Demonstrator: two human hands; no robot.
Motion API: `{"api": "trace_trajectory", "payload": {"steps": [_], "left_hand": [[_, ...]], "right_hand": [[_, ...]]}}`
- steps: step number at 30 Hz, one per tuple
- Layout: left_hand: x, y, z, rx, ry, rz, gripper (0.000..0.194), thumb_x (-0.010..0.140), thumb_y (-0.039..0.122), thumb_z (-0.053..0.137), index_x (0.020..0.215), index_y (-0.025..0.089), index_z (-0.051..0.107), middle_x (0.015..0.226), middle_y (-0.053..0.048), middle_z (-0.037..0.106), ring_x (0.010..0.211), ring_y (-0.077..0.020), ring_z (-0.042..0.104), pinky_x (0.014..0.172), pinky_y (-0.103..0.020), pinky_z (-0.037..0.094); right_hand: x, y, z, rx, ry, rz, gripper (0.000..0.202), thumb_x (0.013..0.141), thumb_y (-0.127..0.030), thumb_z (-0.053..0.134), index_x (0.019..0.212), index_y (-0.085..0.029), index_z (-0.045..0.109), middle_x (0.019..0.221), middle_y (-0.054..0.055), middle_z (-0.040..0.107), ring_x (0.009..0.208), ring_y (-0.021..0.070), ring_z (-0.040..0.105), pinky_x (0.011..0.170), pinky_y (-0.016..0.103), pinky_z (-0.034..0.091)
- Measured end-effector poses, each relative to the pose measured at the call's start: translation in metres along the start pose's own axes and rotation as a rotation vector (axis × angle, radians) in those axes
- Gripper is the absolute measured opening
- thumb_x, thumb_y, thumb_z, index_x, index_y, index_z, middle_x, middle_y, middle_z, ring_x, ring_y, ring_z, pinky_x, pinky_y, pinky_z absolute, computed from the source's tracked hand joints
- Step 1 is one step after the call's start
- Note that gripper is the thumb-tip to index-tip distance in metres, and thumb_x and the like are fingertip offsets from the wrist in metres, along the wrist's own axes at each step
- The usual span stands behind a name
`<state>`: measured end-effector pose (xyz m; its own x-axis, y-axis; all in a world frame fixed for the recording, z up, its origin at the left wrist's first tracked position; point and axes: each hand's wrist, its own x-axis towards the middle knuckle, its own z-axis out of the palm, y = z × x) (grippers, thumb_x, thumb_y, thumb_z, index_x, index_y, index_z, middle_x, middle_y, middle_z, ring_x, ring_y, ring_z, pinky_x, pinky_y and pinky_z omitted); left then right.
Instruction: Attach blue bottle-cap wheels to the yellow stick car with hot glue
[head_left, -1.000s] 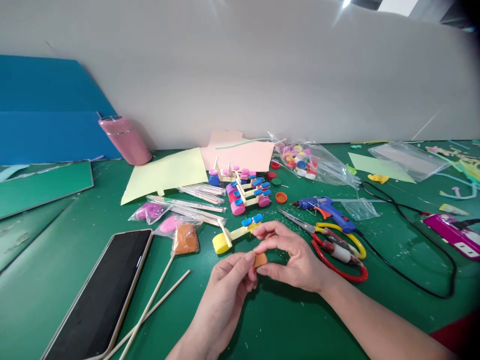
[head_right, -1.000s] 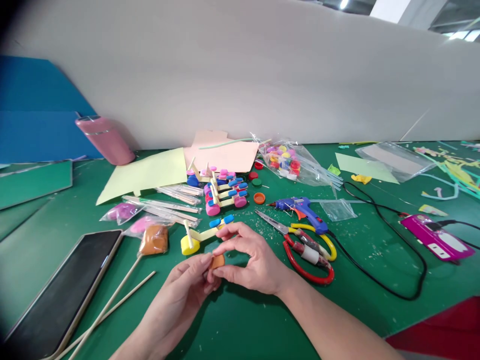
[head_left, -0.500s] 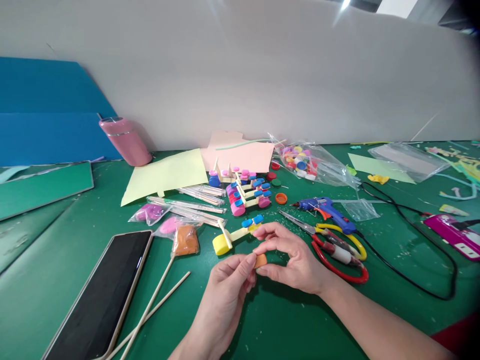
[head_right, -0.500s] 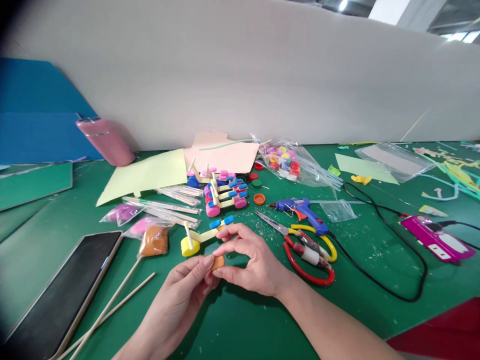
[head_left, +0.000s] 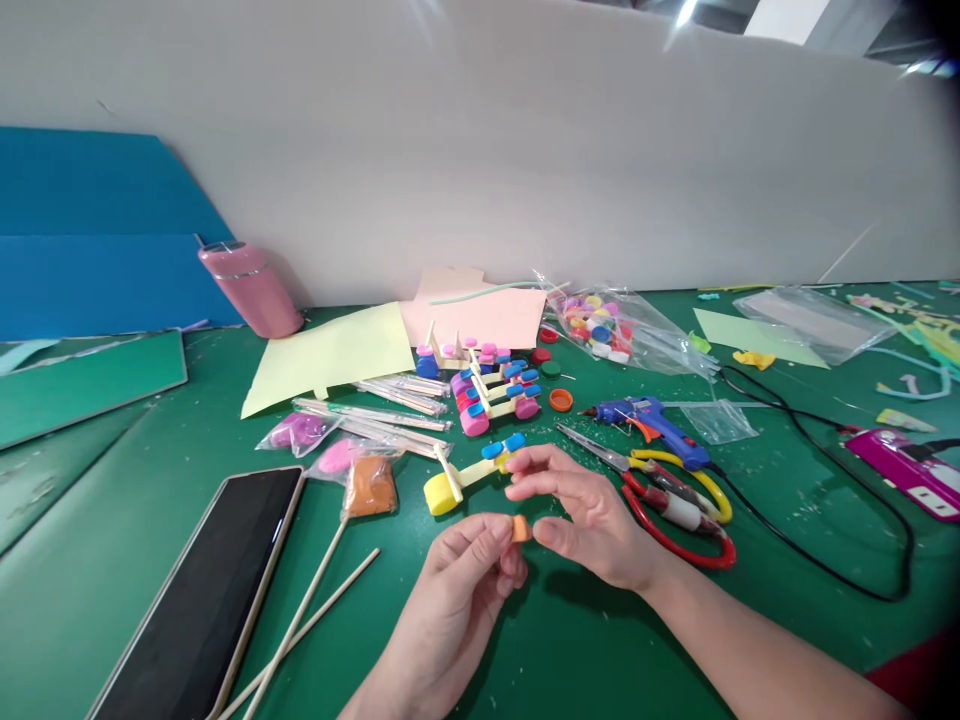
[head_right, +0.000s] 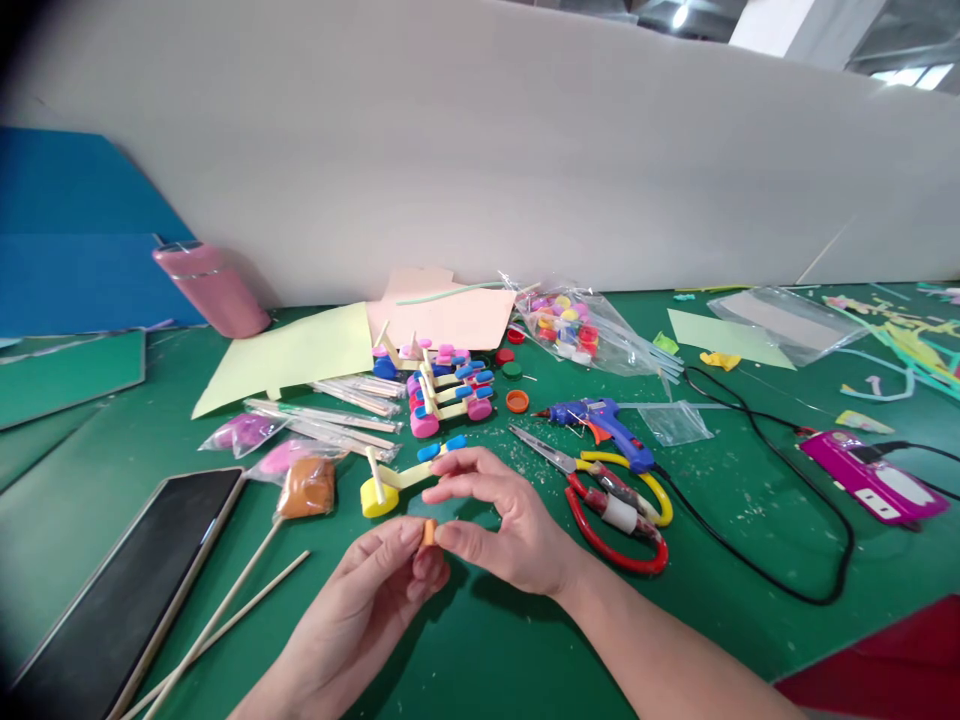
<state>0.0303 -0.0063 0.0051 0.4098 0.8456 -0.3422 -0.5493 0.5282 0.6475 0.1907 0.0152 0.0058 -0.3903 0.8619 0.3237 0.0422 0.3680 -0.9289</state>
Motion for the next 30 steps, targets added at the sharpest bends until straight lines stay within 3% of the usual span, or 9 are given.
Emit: {"api": "trace_trajectory", "payload": {"steps": [5, 12, 22, 30], "left_hand": [[-0.0003, 0.0001, 0.0006, 0.029, -0.021, -0.009, 0.017, 0.074, 0.024, 0.065, 0.061, 0.012, 0.063, 0.056, 0.001, 0.050, 0.056, -0.0079, 0.039, 0.057, -0.022, 0.032], [0.0001, 0.0008, 0.0004, 0.011, -0.018, -0.026, 0.017, 0.072, 0.025, 0.067, 0.060, 0.013, 0.064, 0.052, 0.002, 0.049, 0.053, -0.0075, 0.038, 0.057, -0.022, 0.031], [0.0002, -0.0026, 0.0008, 0.015, 0.035, -0.015, 0.016, 0.070, 0.025, 0.068, 0.060, 0.014, 0.065, 0.050, 0.002, 0.049, 0.052, -0.0078, 0.037, 0.054, -0.022, 0.030], [0.0017, -0.0020, 0.0007, 0.024, 0.065, -0.011, 0.015, 0.070, 0.025, 0.069, 0.061, 0.013, 0.065, 0.051, 0.002, 0.050, 0.052, -0.0071, 0.037, 0.054, -0.021, 0.030]], "right_hand": [[0.0008, 0.0021, 0.0021, 0.010, -0.031, 0.030, 0.028, 0.077, -0.037, 0.062, 0.101, -0.023, 0.063, 0.113, 0.007, 0.050, 0.112, 0.0217, 0.046, 0.098, 0.039, 0.037], [0.0017, 0.0078, 0.0055, 0.101, -0.091, 0.089, 0.034, 0.080, -0.044, 0.055, 0.107, -0.024, 0.060, 0.119, 0.007, 0.049, 0.111, 0.0207, 0.047, 0.084, 0.032, 0.043], [0.0033, 0.0077, 0.0073, 0.233, -0.055, 0.176, 0.032, 0.083, -0.043, 0.052, 0.107, -0.023, 0.060, 0.120, 0.007, 0.048, 0.111, 0.0201, 0.047, 0.086, 0.032, 0.043], [0.0036, 0.0079, 0.0084, 0.202, -0.037, 0.172, 0.032, 0.082, -0.042, 0.053, 0.108, -0.023, 0.059, 0.119, 0.007, 0.049, 0.110, 0.0207, 0.047, 0.086, 0.033, 0.043]]}}
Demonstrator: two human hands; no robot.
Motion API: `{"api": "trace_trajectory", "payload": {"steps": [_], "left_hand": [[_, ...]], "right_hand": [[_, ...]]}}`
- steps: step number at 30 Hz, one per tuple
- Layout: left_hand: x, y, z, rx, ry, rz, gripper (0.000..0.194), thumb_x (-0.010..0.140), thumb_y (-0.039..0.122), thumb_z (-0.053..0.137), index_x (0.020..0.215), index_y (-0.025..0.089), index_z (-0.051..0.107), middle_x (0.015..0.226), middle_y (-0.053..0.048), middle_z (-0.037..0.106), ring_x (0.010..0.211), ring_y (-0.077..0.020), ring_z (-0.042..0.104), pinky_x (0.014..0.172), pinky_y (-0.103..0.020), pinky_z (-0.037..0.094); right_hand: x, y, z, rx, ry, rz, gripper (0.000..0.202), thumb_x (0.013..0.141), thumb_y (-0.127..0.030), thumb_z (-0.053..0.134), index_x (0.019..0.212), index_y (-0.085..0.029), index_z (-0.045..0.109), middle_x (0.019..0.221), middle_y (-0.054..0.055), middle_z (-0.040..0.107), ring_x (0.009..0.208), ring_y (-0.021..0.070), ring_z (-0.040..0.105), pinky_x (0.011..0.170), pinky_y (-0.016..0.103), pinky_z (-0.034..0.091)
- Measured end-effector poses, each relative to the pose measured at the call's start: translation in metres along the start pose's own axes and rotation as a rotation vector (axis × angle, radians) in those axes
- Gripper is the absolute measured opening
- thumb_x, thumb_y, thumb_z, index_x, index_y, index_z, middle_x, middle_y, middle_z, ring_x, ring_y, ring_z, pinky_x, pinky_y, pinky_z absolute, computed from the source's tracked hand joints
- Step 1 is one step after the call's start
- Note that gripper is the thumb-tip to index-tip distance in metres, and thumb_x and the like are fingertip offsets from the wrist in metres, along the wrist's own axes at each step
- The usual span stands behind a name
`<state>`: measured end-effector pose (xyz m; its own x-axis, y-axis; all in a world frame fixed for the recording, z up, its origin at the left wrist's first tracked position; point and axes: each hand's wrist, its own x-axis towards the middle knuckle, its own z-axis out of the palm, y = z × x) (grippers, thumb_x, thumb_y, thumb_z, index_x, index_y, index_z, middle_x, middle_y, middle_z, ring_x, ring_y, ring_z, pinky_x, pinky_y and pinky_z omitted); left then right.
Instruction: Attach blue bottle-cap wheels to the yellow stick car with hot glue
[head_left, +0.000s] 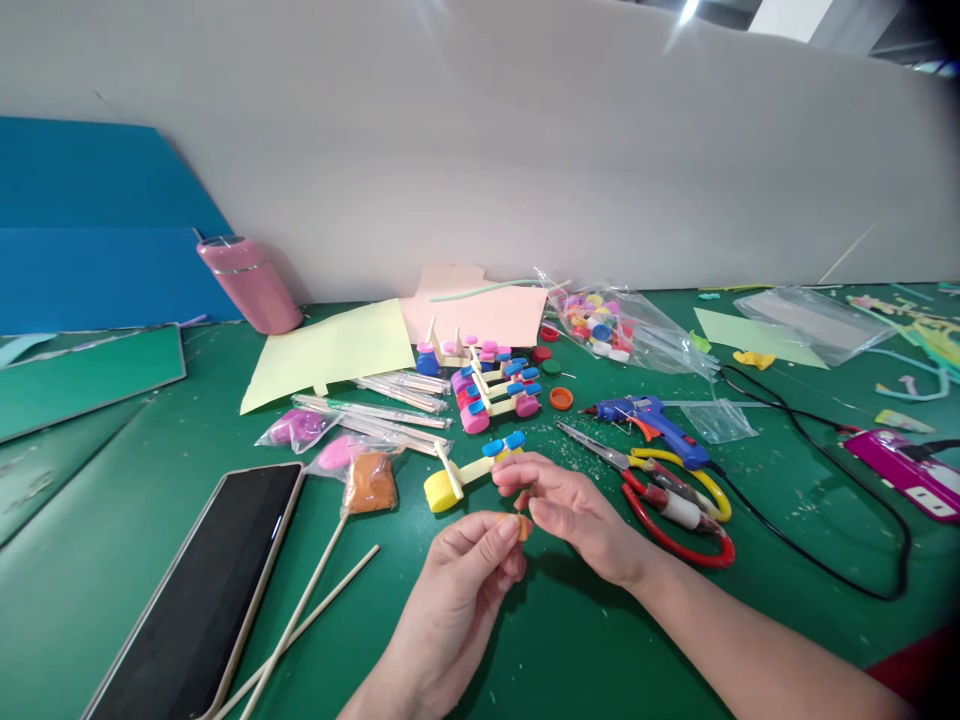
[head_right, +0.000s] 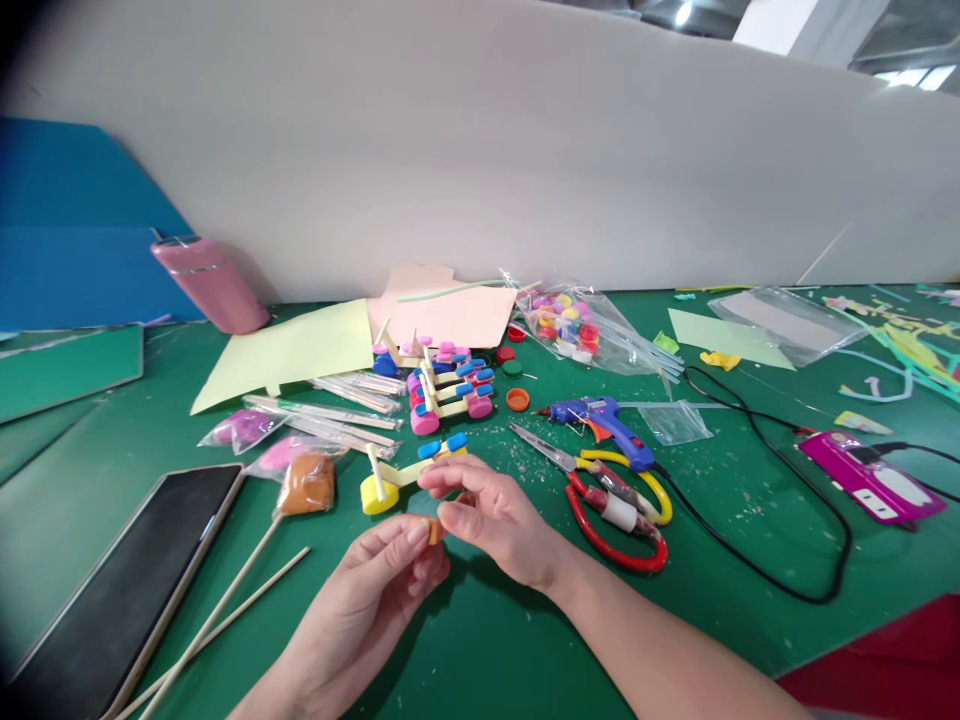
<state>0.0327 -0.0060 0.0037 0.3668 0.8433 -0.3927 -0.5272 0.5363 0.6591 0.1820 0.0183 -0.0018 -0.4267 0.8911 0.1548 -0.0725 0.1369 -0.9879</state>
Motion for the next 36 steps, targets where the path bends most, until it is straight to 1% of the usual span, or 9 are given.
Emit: {"api": "trace_trajectory", "payload": {"steps": [4, 9, 15, 18, 22, 25, 27, 31, 36], "left_hand": [[0.000, 0.000, 0.000, -0.014, -0.004, 0.007, 0.014, 0.070, 0.024, 0.068, 0.062, 0.012, 0.065, 0.051, 0.002, 0.049, 0.052, -0.0066, 0.037, 0.055, -0.021, 0.031], [0.000, 0.000, 0.000, -0.031, 0.004, 0.008, 0.016, 0.071, 0.025, 0.068, 0.061, 0.012, 0.064, 0.052, 0.002, 0.050, 0.051, -0.0062, 0.037, 0.055, -0.020, 0.033], [0.000, 0.001, 0.000, -0.043, 0.004, 0.014, 0.016, 0.070, 0.025, 0.069, 0.061, 0.012, 0.065, 0.051, 0.002, 0.050, 0.050, -0.0057, 0.038, 0.055, -0.020, 0.034], [0.001, 0.000, 0.001, -0.041, 0.021, 0.009, 0.015, 0.069, 0.025, 0.069, 0.063, 0.011, 0.066, 0.054, 0.002, 0.051, 0.051, -0.0049, 0.038, 0.054, -0.018, 0.034], [0.001, 0.000, 0.001, 0.018, 0.078, 0.047, 0.015, 0.066, 0.026, 0.071, 0.064, 0.012, 0.067, 0.055, 0.002, 0.052, 0.054, -0.0062, 0.040, 0.055, -0.018, 0.033], [0.000, 0.001, 0.001, 0.100, 0.088, 0.070, 0.019, 0.066, 0.029, 0.071, 0.061, 0.011, 0.066, 0.053, 0.001, 0.050, 0.054, -0.0075, 0.038, 0.054, -0.020, 0.032], [-0.001, 0.002, 0.001, 0.124, 0.069, 0.094, 0.025, 0.070, 0.032, 0.067, 0.055, 0.012, 0.063, 0.053, 0.001, 0.049, 0.055, -0.0085, 0.038, 0.055, -0.021, 0.032], [-0.003, 0.003, 0.001, 0.133, 0.051, 0.112, 0.033, 0.077, 0.033, 0.059, 0.051, 0.013, 0.059, 0.053, 0.000, 0.049, 0.055, -0.0094, 0.037, 0.054, -0.023, 0.032], [-0.002, 0.002, 0.001, 0.136, 0.088, 0.122, 0.032, 0.073, 0.034, 0.064, 0.050, 0.013, 0.058, 0.053, 0.001, 0.049, 0.055, -0.0091, 0.037, 0.055, -0.022, 0.032]], "right_hand": [[-0.001, 0.001, 0.000, -0.066, 0.004, -0.032, 0.029, 0.081, -0.035, 0.057, 0.109, -0.025, 0.058, 0.120, 0.006, 0.049, 0.109, 0.0193, 0.048, 0.085, 0.031, 0.043], [-0.001, 0.003, -0.001, -0.120, -0.011, -0.073, 0.035, 0.079, -0.037, 0.060, 0.111, -0.025, 0.056, 0.120, 0.007, 0.048, 0.112, 0.0204, 0.046, 0.085, 0.032, 0.043], [0.000, 0.002, -0.001, -0.154, 0.015, -0.109, 0.037, 0.077, -0.040, 0.061, 0.110, -0.024, 0.057, 0.119, 0.007, 0.049, 0.110, 0.0212, 0.047, 0.083, 0.032, 0.044], [0.000, -0.001, -0.002, -0.228, 0.014, -0.141, 0.038, 0.076, -0.039, 0.062, 0.111, -0.024, 0.056, 0.117, 0.008, 0.050, 0.111, 0.0217, 0.047, 0.083, 0.032, 0.045], [-0.001, -0.005, -0.002, -0.376, 0.030, -0.216, 0.040, 0.072, -0.032, 0.068, 0.110, -0.023, 0.057, 0.113, 0.007, 0.052, 0.109, 0.0213, 0.049, 0.092, 0.036, 0.042], [-0.002, -0.006, -0.002, -0.481, 0.065, -0.252, 0.029, 0.073, -0.026, 0.067, 0.102, -0.023, 0.062, 0.107, 0.006, 0.053, 0.103, 0.0199, 0.053, 0.090, 0.034, 0.044], [-0.002, -0.005, -0.002, -0.496, 0.081, -0.258, 0.024, 0.075, -0.025, 0.066, 0.098, -0.023, 0.064, 0.105, 0.006, 0.053, 0.101, 0.0195, 0.054, 0.086, 0.032, 0.046], [-0.003, -0.004, -0.002, -0.465, 0.091, -0.264, 0.024, 0.074, -0.023, 0.066, 0.099, -0.023, 0.065, 0.105, 0.006, 0.052, 0.100, 0.0191, 0.054, 0.084, 0.031, 0.047], [-0.003, -0.007, -0.003, -0.448, 0.078, -0.281, 0.030, 0.073, -0.022, 0.067, 0.103, -0.024, 0.063, 0.107, 0.007, 0.051, 0.103, 0.0201, 0.052, 0.087, 0.034, 0.046]]}}
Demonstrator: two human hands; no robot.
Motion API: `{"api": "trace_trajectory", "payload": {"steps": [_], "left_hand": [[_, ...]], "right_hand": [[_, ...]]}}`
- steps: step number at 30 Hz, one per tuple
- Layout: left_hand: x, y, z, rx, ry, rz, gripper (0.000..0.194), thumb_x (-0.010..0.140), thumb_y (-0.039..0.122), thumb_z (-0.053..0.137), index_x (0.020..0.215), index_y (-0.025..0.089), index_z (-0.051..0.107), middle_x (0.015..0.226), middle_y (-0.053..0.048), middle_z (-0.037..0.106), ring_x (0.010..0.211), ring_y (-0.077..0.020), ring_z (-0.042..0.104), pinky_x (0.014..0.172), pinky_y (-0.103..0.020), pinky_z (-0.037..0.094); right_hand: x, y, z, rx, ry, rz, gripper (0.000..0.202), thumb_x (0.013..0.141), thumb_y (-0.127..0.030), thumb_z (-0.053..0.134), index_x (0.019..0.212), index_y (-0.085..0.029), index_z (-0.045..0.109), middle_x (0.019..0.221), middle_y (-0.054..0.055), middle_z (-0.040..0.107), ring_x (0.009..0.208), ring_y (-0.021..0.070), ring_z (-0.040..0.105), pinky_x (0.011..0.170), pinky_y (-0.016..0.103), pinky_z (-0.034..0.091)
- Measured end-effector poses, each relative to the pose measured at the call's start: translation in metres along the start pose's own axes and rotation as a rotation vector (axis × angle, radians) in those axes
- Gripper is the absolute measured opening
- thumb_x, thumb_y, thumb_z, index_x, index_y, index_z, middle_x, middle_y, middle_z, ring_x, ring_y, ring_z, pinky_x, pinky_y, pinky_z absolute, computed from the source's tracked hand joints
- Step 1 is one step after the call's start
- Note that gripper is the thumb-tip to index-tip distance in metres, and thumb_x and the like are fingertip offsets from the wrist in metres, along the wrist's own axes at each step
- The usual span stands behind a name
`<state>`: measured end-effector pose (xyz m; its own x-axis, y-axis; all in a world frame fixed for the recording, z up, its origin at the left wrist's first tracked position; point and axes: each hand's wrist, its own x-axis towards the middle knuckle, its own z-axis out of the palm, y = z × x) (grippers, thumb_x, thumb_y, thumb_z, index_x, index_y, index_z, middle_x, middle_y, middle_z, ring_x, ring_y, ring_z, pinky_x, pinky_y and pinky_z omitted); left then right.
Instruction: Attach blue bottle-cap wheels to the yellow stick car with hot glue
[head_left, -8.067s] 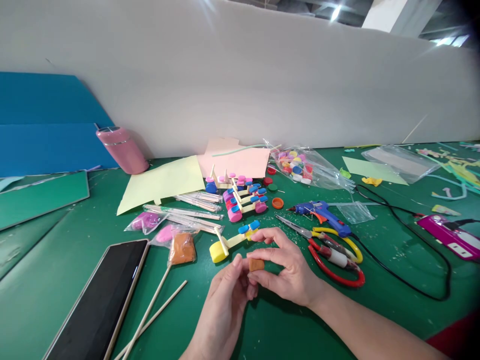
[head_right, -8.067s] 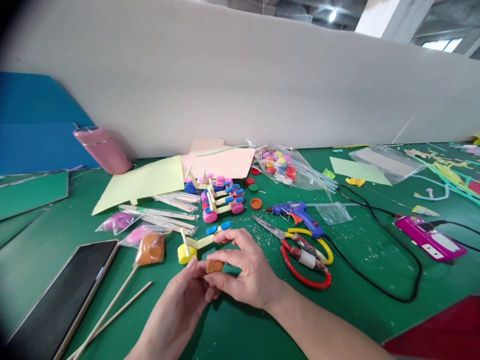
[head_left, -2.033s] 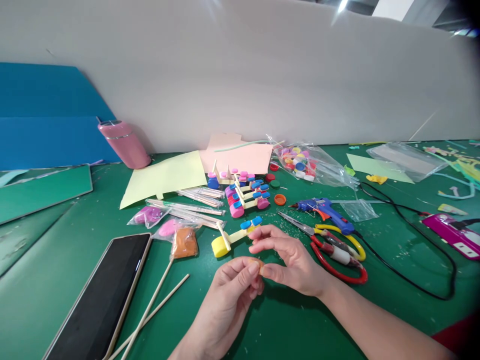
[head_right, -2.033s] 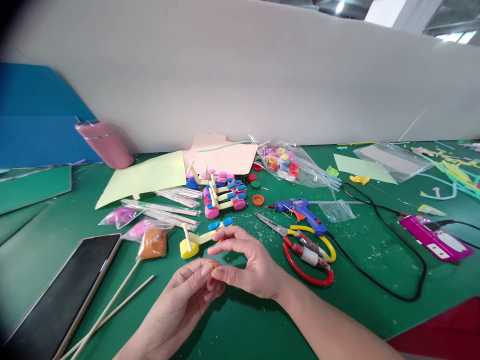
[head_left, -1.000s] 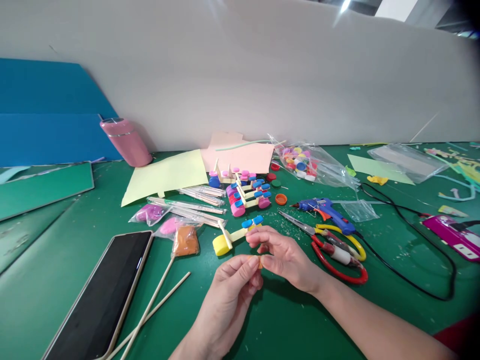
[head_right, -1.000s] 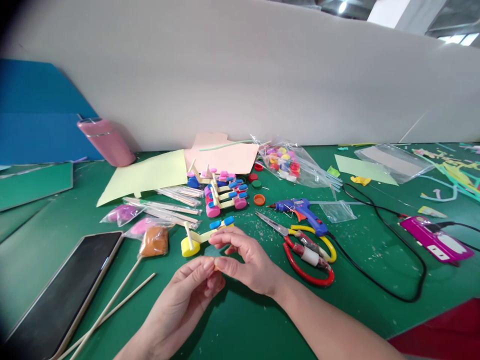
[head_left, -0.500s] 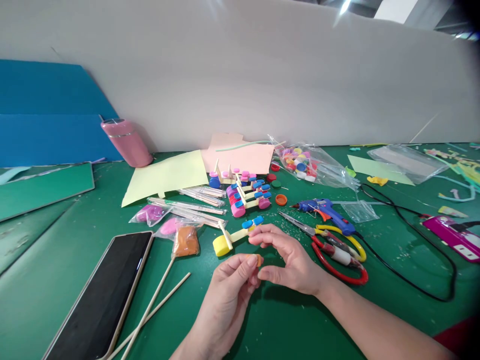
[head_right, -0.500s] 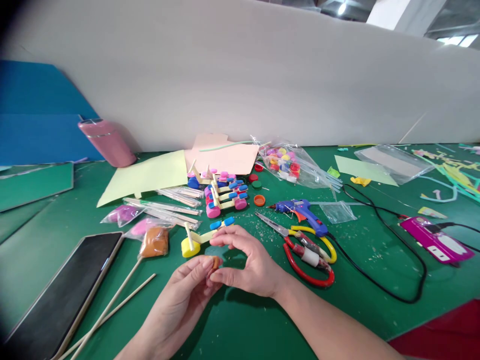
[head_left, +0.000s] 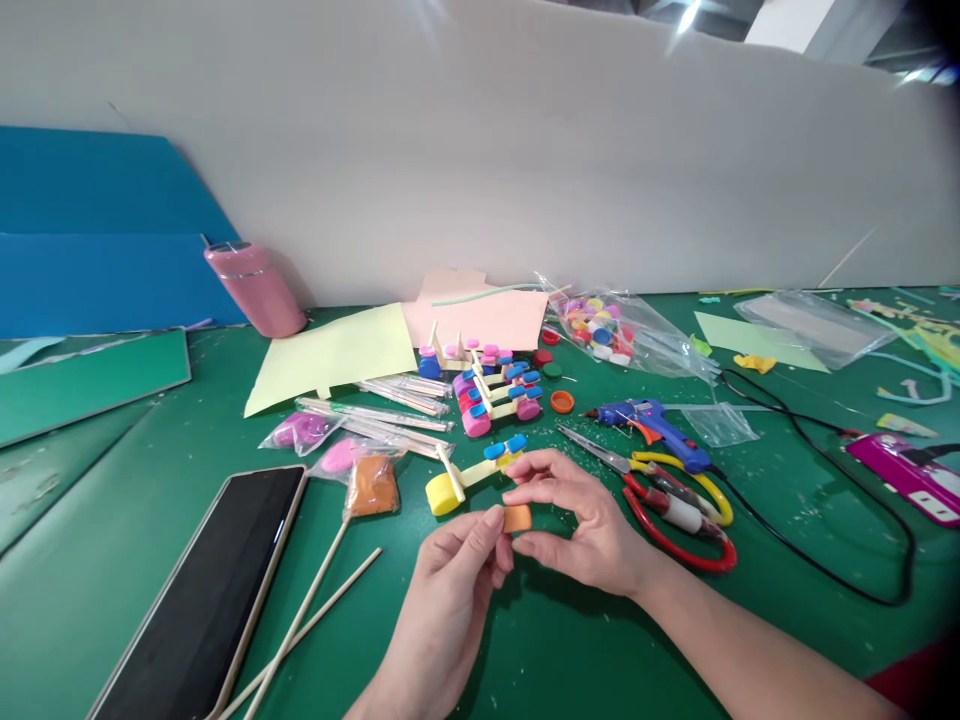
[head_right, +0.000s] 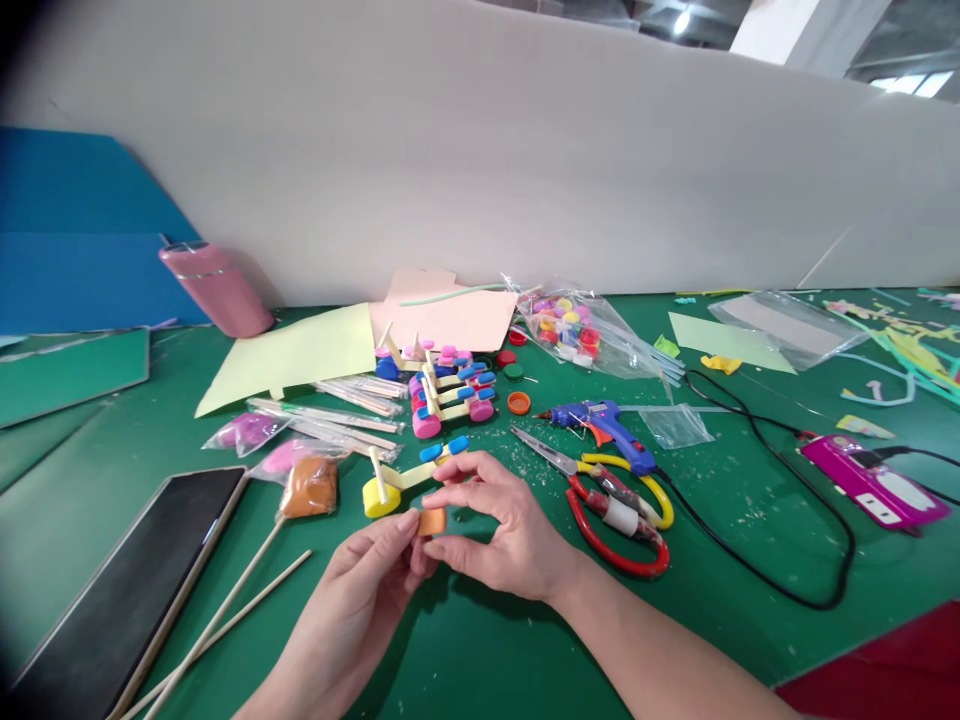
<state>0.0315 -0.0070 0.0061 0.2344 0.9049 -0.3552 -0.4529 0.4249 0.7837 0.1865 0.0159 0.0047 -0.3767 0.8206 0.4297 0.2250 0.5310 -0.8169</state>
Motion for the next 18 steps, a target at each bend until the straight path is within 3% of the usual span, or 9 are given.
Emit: {"api": "trace_trajectory", "payload": {"steps": [6, 18], "left_hand": [[0.0030, -0.0014, -0.0014, 0.005, 0.022, -0.010, 0.029, 0.068, 0.032, 0.068, 0.050, 0.013, 0.059, 0.051, 0.002, 0.048, 0.055, -0.0088, 0.038, 0.055, -0.021, 0.033], [0.0012, -0.0039, 0.0024, -0.192, -0.086, -0.093, 0.022, 0.074, 0.030, 0.063, 0.060, 0.012, 0.062, 0.056, 0.000, 0.053, 0.054, -0.0081, 0.042, 0.055, -0.021, 0.036]], "right_hand": [[-0.0008, 0.0008, 0.0019, -0.046, 0.042, -0.029, 0.024, 0.073, -0.022, 0.068, 0.097, -0.023, 0.065, 0.104, 0.006, 0.052, 0.100, 0.0197, 0.054, 0.083, 0.032, 0.047], [-0.0018, -0.0003, 0.0058, 0.012, 0.088, -0.045, 0.026, 0.073, -0.016, 0.065, 0.098, -0.025, 0.065, 0.102, 0.005, 0.053, 0.098, 0.0187, 0.054, 0.083, 0.033, 0.048]]}}
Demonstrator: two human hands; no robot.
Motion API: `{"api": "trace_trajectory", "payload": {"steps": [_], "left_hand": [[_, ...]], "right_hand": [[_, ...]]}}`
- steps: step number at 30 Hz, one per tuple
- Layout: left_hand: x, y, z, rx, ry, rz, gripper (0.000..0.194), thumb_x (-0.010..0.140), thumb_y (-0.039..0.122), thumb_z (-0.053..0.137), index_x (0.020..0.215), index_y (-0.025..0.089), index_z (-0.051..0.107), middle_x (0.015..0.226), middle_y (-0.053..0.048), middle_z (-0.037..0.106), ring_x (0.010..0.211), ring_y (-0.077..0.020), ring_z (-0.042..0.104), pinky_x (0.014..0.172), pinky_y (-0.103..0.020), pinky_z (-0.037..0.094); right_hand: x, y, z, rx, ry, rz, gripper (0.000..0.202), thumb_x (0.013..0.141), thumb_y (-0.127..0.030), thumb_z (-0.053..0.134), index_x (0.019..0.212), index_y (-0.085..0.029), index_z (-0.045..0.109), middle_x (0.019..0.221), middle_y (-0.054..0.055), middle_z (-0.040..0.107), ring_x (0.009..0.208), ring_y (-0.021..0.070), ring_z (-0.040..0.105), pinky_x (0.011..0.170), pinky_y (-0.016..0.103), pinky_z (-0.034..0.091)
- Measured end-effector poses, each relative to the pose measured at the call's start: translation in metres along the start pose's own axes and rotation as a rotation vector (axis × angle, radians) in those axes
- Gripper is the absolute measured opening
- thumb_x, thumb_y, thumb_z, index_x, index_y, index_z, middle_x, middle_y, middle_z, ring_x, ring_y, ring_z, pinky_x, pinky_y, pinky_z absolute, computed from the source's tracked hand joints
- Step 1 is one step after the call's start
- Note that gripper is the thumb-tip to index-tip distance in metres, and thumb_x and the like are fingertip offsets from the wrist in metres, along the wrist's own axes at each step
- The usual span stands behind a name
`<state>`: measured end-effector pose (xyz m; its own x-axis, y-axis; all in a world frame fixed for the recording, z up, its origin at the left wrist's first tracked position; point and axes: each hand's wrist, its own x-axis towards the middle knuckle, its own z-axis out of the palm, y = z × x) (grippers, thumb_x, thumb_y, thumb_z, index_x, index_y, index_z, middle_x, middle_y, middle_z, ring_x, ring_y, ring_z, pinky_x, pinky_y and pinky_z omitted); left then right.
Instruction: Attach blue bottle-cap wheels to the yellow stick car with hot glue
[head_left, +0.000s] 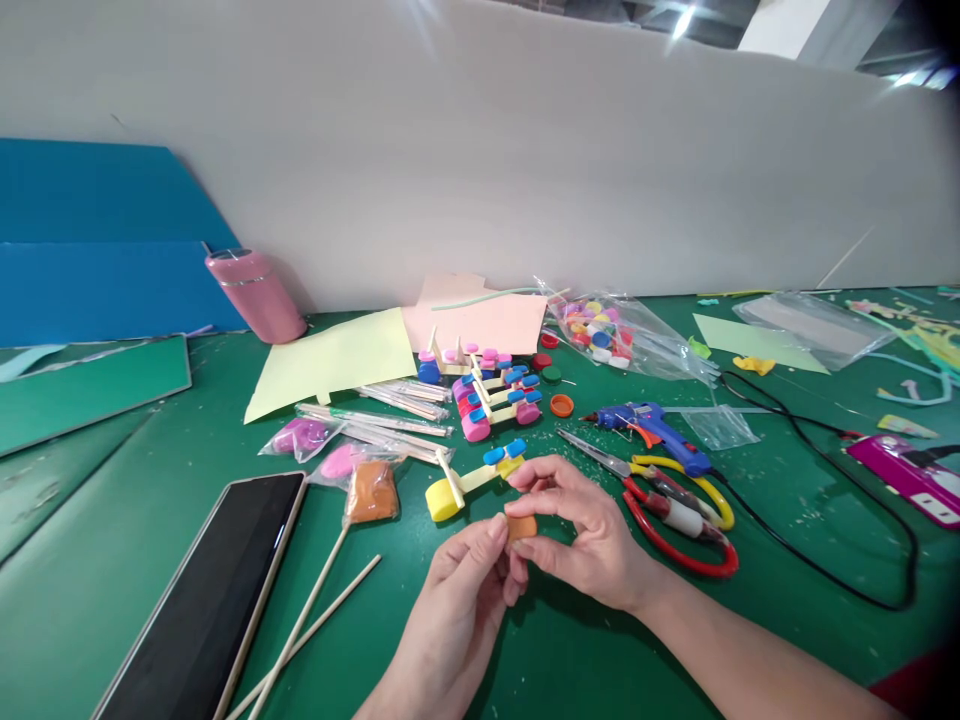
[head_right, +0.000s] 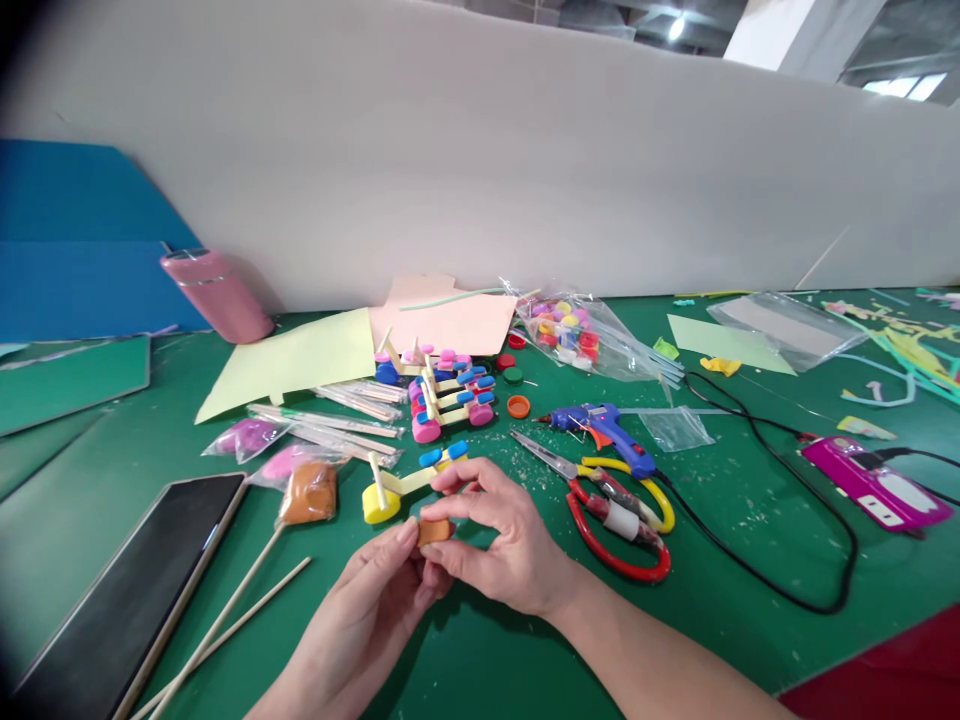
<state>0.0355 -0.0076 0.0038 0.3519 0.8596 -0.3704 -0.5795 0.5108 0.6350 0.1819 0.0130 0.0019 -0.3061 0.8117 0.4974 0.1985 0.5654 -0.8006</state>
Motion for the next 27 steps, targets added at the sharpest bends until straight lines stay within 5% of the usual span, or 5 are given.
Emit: {"api": "trace_trajectory", "payload": {"steps": [27], "left_hand": [[0.0006, -0.0001, -0.0017, 0.229, 0.060, 0.091, 0.027, 0.069, 0.036, 0.067, 0.055, 0.013, 0.066, 0.055, 0.000, 0.052, 0.057, -0.0097, 0.038, 0.055, -0.023, 0.031]], "right_hand": [[-0.0017, 0.0017, -0.0003, -0.079, -0.023, -0.017, 0.025, 0.075, -0.020, 0.066, 0.099, -0.025, 0.065, 0.103, 0.006, 0.054, 0.099, 0.0186, 0.054, 0.081, 0.032, 0.047]]}}
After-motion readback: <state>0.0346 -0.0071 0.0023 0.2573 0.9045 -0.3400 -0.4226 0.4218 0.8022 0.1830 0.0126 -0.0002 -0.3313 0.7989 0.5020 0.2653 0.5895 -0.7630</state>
